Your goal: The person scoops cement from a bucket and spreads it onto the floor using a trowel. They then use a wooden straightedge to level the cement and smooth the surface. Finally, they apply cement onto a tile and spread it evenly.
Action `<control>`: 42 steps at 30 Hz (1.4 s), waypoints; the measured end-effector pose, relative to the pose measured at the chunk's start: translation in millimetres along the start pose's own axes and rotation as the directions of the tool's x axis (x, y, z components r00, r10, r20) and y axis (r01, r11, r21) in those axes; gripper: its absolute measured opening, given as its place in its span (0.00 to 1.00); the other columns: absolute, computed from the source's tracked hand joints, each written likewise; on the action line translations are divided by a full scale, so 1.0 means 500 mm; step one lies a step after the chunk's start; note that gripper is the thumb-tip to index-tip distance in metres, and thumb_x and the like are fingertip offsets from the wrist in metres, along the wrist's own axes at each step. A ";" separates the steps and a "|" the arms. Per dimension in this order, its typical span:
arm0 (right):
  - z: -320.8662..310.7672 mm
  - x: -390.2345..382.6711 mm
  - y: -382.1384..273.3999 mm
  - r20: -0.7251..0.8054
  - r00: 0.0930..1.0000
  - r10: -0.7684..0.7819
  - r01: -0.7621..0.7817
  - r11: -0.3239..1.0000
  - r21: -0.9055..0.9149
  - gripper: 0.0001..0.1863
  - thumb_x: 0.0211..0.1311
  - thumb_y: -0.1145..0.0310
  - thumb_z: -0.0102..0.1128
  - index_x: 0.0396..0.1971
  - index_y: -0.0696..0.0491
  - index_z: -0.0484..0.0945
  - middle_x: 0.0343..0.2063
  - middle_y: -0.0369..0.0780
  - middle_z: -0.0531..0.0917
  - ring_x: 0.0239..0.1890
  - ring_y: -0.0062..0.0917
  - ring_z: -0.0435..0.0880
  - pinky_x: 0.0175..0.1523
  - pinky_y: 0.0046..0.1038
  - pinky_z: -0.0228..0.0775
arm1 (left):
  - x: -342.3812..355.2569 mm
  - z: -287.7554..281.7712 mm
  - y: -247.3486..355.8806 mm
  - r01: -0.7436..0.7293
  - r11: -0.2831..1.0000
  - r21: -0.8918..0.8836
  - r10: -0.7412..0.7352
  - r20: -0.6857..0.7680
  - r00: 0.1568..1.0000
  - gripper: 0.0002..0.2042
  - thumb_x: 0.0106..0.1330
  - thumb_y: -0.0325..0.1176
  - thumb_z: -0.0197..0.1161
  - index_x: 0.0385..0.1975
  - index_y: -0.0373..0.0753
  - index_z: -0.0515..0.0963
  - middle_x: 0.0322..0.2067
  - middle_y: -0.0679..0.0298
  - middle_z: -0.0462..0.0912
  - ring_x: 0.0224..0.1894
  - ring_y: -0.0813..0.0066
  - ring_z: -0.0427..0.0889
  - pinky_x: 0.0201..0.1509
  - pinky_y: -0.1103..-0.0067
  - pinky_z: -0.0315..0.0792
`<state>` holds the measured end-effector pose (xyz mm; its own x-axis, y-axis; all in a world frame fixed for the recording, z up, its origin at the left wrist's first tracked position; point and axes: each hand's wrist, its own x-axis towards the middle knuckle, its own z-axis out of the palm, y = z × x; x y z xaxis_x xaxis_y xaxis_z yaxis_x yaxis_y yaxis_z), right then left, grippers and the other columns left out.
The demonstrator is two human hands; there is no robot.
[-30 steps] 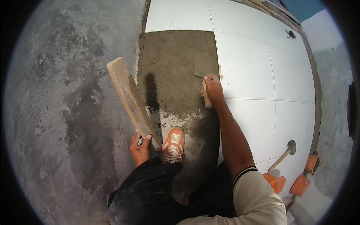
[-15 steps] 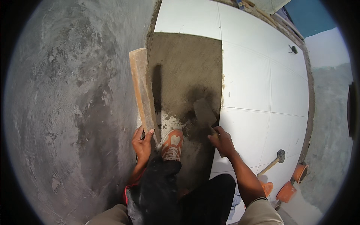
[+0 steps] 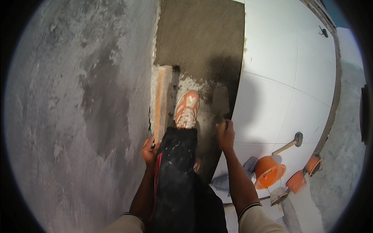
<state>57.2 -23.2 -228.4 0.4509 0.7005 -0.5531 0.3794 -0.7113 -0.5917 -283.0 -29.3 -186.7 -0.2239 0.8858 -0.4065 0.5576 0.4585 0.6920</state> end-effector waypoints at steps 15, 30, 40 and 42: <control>0.057 -0.019 0.120 -0.007 0.986 0.164 -0.164 0.985 0.051 0.25 0.72 0.65 0.66 0.64 0.58 0.72 0.56 0.55 0.81 0.60 0.54 0.79 0.66 0.46 0.70 | 0.019 0.071 -0.034 0.117 0.962 0.247 -0.168 0.197 0.966 0.20 0.66 0.35 0.76 0.56 0.36 0.86 0.44 0.55 0.89 0.48 0.62 0.87 0.56 0.69 0.77; 0.008 -0.351 0.221 0.118 0.925 0.362 -0.378 0.909 0.177 0.21 0.69 0.62 0.70 0.57 0.56 0.81 0.41 0.50 0.87 0.47 0.46 0.86 0.57 0.46 0.76 | -0.077 -0.015 -0.066 -0.020 0.928 0.372 -0.090 0.275 0.957 0.21 0.66 0.43 0.77 0.52 0.35 0.87 0.39 0.54 0.90 0.40 0.65 0.88 0.48 0.69 0.79; -0.121 -0.973 0.394 0.243 0.757 0.607 -0.630 0.776 0.023 0.24 0.74 0.54 0.61 0.59 0.55 0.79 0.49 0.54 0.87 0.54 0.50 0.86 0.58 0.46 0.77 | -0.090 0.043 -0.252 -0.057 0.896 0.440 -0.109 0.342 0.933 0.20 0.65 0.45 0.78 0.49 0.37 0.89 0.37 0.60 0.91 0.37 0.71 0.86 0.42 0.69 0.78; -0.152 -1.082 0.402 0.307 0.641 0.704 -0.741 0.672 0.005 0.26 0.74 0.52 0.61 0.60 0.56 0.78 0.49 0.55 0.87 0.54 0.50 0.86 0.58 0.46 0.77 | -0.076 0.053 -0.249 -0.025 0.884 0.467 -0.186 0.399 0.898 0.22 0.66 0.44 0.77 0.54 0.36 0.88 0.40 0.61 0.91 0.37 0.72 0.86 0.40 0.70 0.78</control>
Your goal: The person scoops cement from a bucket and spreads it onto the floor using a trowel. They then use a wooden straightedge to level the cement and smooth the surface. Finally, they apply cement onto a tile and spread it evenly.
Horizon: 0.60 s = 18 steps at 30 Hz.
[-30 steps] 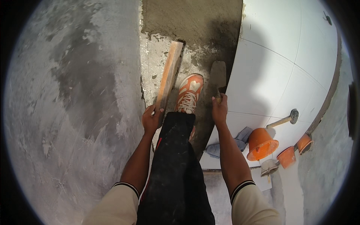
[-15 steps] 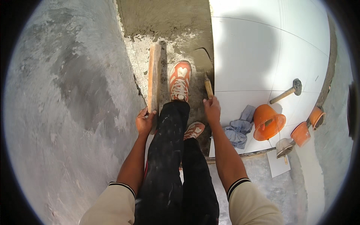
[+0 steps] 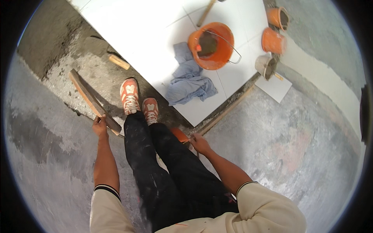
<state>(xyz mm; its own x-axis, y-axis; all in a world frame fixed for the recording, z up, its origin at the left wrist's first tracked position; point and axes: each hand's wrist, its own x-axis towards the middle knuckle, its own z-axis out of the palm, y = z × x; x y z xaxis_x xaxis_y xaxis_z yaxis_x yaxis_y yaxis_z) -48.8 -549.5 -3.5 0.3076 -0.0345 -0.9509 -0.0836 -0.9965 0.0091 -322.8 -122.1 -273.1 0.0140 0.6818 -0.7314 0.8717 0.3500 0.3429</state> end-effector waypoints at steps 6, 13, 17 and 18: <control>0.011 -0.208 0.113 0.442 0.857 0.265 -0.370 0.914 0.169 0.34 0.78 0.45 0.55 0.69 0.57 0.74 0.56 0.51 0.86 0.59 0.41 0.85 0.64 0.39 0.74 | -0.132 -0.089 0.116 0.284 0.955 -0.085 -0.245 0.316 0.917 0.35 0.72 0.54 0.70 0.75 0.45 0.71 0.63 0.59 0.81 0.63 0.62 0.79 0.58 0.54 0.77; 0.110 -0.371 0.165 0.427 0.879 -0.214 -0.266 0.523 0.810 0.36 0.79 0.49 0.56 0.76 0.57 0.68 0.70 0.47 0.77 0.70 0.33 0.76 0.73 0.33 0.65 | -0.497 -0.179 0.344 0.132 0.980 0.149 -0.199 0.744 0.638 0.36 0.76 0.53 0.66 0.76 0.37 0.69 0.70 0.52 0.77 0.70 0.59 0.76 0.71 0.64 0.71; 0.086 -0.347 0.123 0.240 0.913 -0.330 -0.006 0.577 0.817 0.35 0.77 0.51 0.58 0.75 0.57 0.69 0.71 0.47 0.77 0.71 0.34 0.75 0.75 0.33 0.64 | -0.555 -0.278 0.392 0.239 0.969 0.056 -0.176 0.838 0.516 0.35 0.81 0.50 0.58 0.81 0.37 0.59 0.76 0.51 0.67 0.74 0.57 0.70 0.76 0.64 0.68; 0.093 -0.348 0.118 0.181 0.922 -0.342 0.054 0.577 0.815 0.35 0.77 0.51 0.58 0.75 0.57 0.69 0.71 0.46 0.76 0.71 0.34 0.75 0.75 0.33 0.63 | -0.574 -0.289 0.425 0.202 0.975 0.089 -0.180 0.853 0.491 0.36 0.81 0.50 0.58 0.81 0.38 0.57 0.76 0.51 0.66 0.75 0.56 0.69 0.76 0.64 0.68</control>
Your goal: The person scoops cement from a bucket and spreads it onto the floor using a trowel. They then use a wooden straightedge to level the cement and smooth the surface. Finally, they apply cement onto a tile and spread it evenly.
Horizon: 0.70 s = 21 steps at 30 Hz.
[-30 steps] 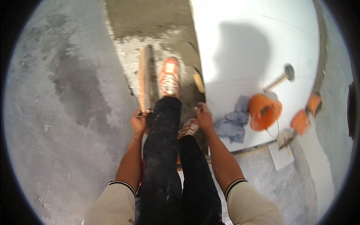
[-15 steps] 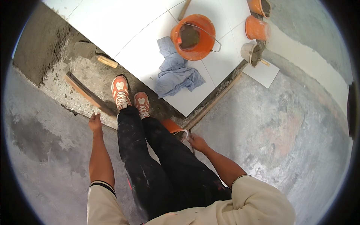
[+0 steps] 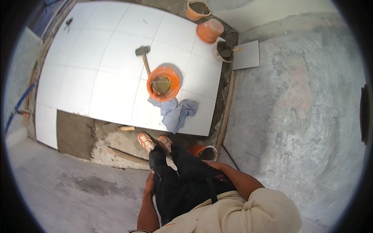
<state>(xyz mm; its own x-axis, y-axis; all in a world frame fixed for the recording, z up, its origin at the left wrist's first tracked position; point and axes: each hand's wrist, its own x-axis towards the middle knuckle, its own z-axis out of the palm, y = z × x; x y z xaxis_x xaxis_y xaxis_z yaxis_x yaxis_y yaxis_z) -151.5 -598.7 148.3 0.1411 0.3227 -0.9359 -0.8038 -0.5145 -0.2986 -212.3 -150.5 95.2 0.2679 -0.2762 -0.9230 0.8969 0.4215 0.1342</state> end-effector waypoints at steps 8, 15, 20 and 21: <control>0.018 -0.129 -0.068 -0.134 0.987 -0.094 0.041 0.934 -0.354 0.29 0.79 0.49 0.50 0.63 0.58 0.80 0.57 0.53 0.85 0.59 0.44 0.86 0.67 0.42 0.72 | -0.212 0.061 0.073 0.053 0.970 0.238 -0.083 0.115 0.990 0.41 0.79 0.51 0.63 0.83 0.39 0.52 0.79 0.52 0.61 0.78 0.59 0.64 0.75 0.64 0.69; -0.029 -0.149 0.073 -0.089 0.993 -0.079 0.033 0.900 -0.434 0.25 0.82 0.52 0.46 0.52 0.58 0.84 0.43 0.52 0.89 0.41 0.41 0.91 0.52 0.45 0.80 | -0.234 0.055 0.002 -0.415 0.908 0.057 0.302 0.596 0.744 0.39 0.79 0.44 0.65 0.82 0.37 0.53 0.78 0.55 0.63 0.76 0.62 0.67 0.75 0.69 0.68; -0.098 -0.244 0.053 -0.027 0.989 -0.148 0.111 0.839 -0.533 0.28 0.76 0.43 0.59 0.53 0.54 0.86 0.45 0.47 0.89 0.45 0.36 0.90 0.52 0.38 0.83 | -0.209 0.071 -0.042 -0.319 0.902 0.291 0.287 0.147 0.947 0.35 0.80 0.42 0.62 0.81 0.37 0.57 0.74 0.56 0.69 0.73 0.65 0.71 0.73 0.70 0.70; -0.090 -0.314 -0.035 -0.120 0.992 0.036 -0.073 0.947 -0.313 0.30 0.74 0.40 0.61 0.55 0.53 0.87 0.47 0.47 0.89 0.48 0.35 0.90 0.53 0.37 0.83 | -0.199 0.040 -0.046 -0.315 0.897 0.311 0.292 0.118 0.949 0.31 0.83 0.40 0.57 0.80 0.38 0.59 0.71 0.58 0.73 0.70 0.66 0.74 0.72 0.70 0.71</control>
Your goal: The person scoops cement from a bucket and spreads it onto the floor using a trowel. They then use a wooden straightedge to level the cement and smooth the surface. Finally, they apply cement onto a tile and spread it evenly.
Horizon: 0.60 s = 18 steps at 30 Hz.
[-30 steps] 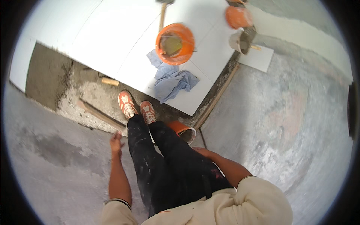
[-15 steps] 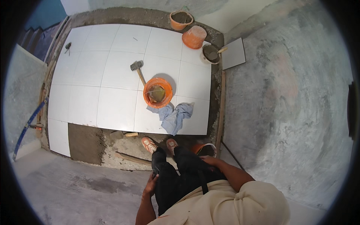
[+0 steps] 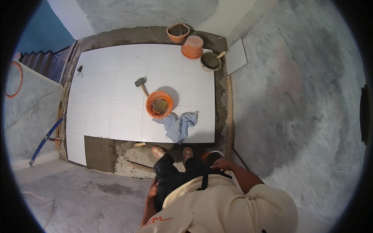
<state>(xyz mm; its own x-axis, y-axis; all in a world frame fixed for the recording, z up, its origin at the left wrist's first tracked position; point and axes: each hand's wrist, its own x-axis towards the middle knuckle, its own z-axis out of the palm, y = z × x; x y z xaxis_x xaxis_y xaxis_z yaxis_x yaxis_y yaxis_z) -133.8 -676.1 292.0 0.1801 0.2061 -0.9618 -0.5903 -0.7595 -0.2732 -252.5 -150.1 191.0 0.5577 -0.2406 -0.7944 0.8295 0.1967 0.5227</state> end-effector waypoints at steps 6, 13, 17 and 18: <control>-0.023 -0.122 0.013 -0.020 0.979 0.203 -0.182 0.912 0.367 0.39 0.71 0.30 0.57 0.66 0.46 0.82 0.67 0.47 0.79 0.70 0.44 0.76 0.68 0.38 0.76 | -0.004 0.093 0.100 0.041 0.991 0.126 -0.051 0.077 0.996 0.34 0.79 0.44 0.62 0.80 0.41 0.61 0.69 0.57 0.76 0.67 0.60 0.78 0.69 0.67 0.73; -0.038 -0.103 0.029 -0.516 0.855 0.050 0.316 0.739 0.595 0.44 0.73 0.28 0.52 0.63 0.58 0.81 0.60 0.47 0.84 0.58 0.31 0.82 0.70 0.31 0.67 | 0.086 0.053 0.230 0.184 0.971 0.153 -0.152 -0.203 0.967 0.38 0.72 0.50 0.68 0.79 0.45 0.63 0.66 0.59 0.79 0.68 0.55 0.77 0.67 0.55 0.74; -0.124 -0.221 -0.003 -0.519 0.853 0.049 0.341 0.701 0.627 0.42 0.76 0.31 0.52 0.66 0.57 0.78 0.54 0.42 0.85 0.48 0.25 0.78 0.60 0.30 0.70 | 0.120 0.067 0.321 0.052 0.992 0.115 -0.025 -0.222 0.975 0.42 0.70 0.53 0.69 0.80 0.43 0.60 0.67 0.55 0.76 0.70 0.53 0.76 0.68 0.54 0.73; -0.137 -0.238 -0.006 -0.537 0.841 0.059 0.358 0.685 0.635 0.41 0.76 0.32 0.53 0.66 0.57 0.79 0.52 0.40 0.86 0.46 0.23 0.78 0.59 0.28 0.70 | 0.129 0.064 0.333 0.011 0.993 0.121 0.015 -0.218 0.976 0.42 0.70 0.53 0.69 0.80 0.42 0.60 0.68 0.54 0.75 0.70 0.53 0.76 0.68 0.54 0.73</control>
<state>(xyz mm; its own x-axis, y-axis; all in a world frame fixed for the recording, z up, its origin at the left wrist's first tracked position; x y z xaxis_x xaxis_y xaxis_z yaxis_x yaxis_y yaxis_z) -99.4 -740.5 408.3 0.5394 -0.2027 -0.8173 -0.8395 -0.0545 -0.5406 -77.3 -163.4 236.8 0.5504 -0.0250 -0.8345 0.8333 0.0778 0.5473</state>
